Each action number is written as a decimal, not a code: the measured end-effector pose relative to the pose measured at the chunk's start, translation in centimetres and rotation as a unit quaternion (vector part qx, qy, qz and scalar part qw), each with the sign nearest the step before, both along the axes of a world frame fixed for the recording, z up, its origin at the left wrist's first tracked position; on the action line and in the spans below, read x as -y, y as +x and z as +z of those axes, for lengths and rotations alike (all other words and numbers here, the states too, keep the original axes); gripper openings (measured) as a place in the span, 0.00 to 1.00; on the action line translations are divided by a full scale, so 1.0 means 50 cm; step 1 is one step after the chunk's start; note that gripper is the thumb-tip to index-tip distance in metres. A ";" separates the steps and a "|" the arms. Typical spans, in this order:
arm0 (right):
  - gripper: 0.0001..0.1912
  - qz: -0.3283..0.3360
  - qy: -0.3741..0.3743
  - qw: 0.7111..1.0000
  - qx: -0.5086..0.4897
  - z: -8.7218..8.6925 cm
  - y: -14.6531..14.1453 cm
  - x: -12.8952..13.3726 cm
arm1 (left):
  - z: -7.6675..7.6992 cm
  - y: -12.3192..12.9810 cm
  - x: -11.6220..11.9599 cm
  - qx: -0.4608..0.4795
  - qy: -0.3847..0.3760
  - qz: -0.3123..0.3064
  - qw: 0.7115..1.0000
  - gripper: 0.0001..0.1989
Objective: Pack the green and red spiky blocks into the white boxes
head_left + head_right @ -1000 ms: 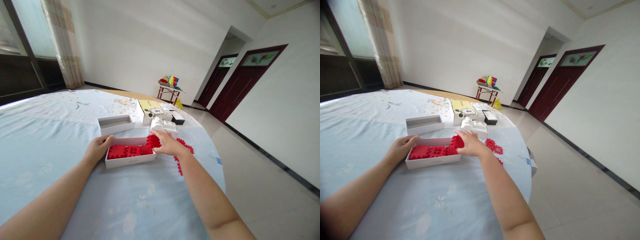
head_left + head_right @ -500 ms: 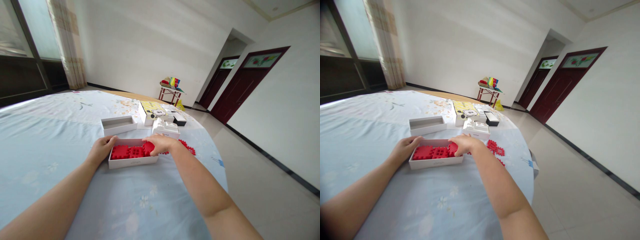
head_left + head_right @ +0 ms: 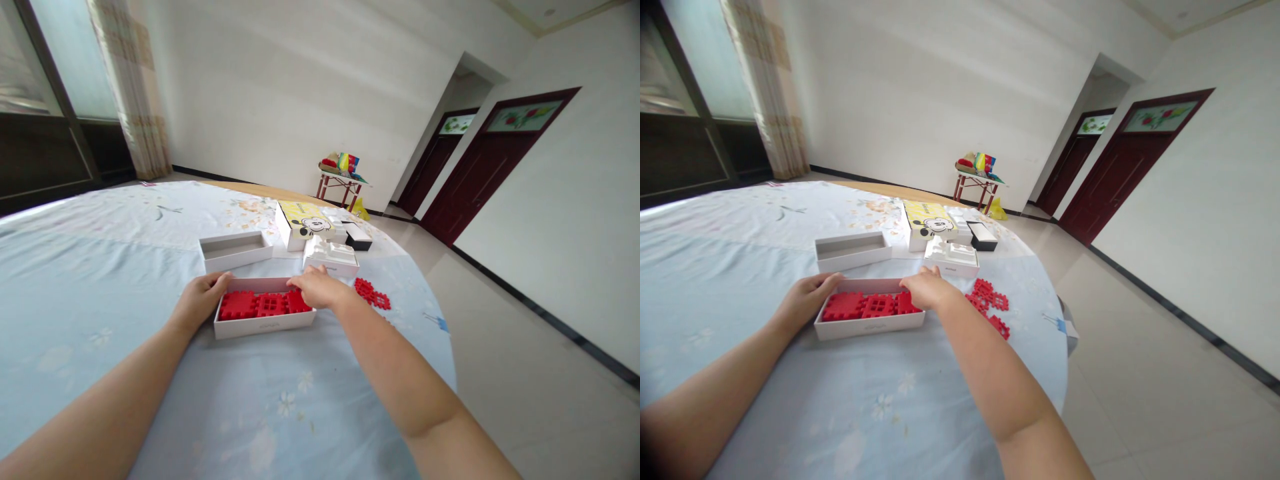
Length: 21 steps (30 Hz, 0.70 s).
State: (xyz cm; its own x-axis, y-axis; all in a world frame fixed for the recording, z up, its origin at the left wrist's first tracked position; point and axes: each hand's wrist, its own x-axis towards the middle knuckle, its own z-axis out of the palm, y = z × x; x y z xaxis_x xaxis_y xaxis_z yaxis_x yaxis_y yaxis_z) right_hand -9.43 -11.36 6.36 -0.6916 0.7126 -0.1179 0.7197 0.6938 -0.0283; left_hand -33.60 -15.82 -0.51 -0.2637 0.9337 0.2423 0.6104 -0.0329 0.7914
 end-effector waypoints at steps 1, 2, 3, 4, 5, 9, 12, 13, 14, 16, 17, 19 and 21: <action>0.26 0.007 0.001 1.000 0.004 -0.005 0.000 -0.001 | -0.001 0.000 0.000 -0.001 0.001 -0.001 1.000 0.22; 0.26 0.013 0.002 1.000 0.007 -0.009 0.000 -0.002 | -0.002 0.000 -0.001 -0.001 0.002 -0.001 1.000 0.22; 0.26 0.018 0.003 1.000 0.009 -0.013 0.001 -0.004 | -0.003 -0.001 -0.001 -0.001 0.003 -0.001 1.000 0.22; 0.25 0.020 0.003 1.000 0.008 -0.015 0.002 -0.005 | -0.004 -0.001 -0.002 -0.002 0.004 -0.001 1.000 0.22; 0.24 0.021 0.001 1.000 0.001 -0.015 0.004 -0.007 | -0.005 -0.002 -0.003 -0.003 0.004 -0.003 1.000 0.22; 0.24 0.008 -0.005 0.995 -0.103 -0.002 0.031 -0.014 | -0.009 -0.006 -0.006 -0.012 0.004 -0.003 1.000 0.22; 0.23 -0.049 0.017 0.978 -0.203 0.008 0.078 -0.024 | -0.009 -0.006 -0.006 -0.012 0.003 -0.002 1.000 0.22; 0.23 -0.073 0.021 0.974 -0.214 0.007 0.096 -0.027 | -0.009 -0.006 -0.006 -0.011 0.003 -0.003 1.000 0.22; 0.22 -0.093 0.017 0.973 -0.210 0.002 0.114 -0.030 | -0.009 -0.005 -0.006 -0.010 0.004 -0.003 1.000 0.22; 0.23 -0.113 -0.003 0.978 -0.177 -0.015 0.142 -0.032 | -0.009 -0.005 -0.005 -0.008 0.005 -0.003 1.000 0.22; 0.25 -0.113 -0.016 0.981 -0.158 -0.027 0.151 -0.031 | -0.009 -0.005 -0.006 -0.008 0.005 -0.002 1.000 0.22; 0.27 -0.100 -0.030 0.985 -0.137 -0.052 0.161 -0.027 | -0.010 -0.005 -0.006 -0.009 0.005 -0.001 1.000 0.22; 0.27 -0.087 -0.021 0.985 -0.147 -0.072 0.162 -0.021 | -0.011 -0.007 -0.007 -0.011 0.004 -0.001 1.000 0.22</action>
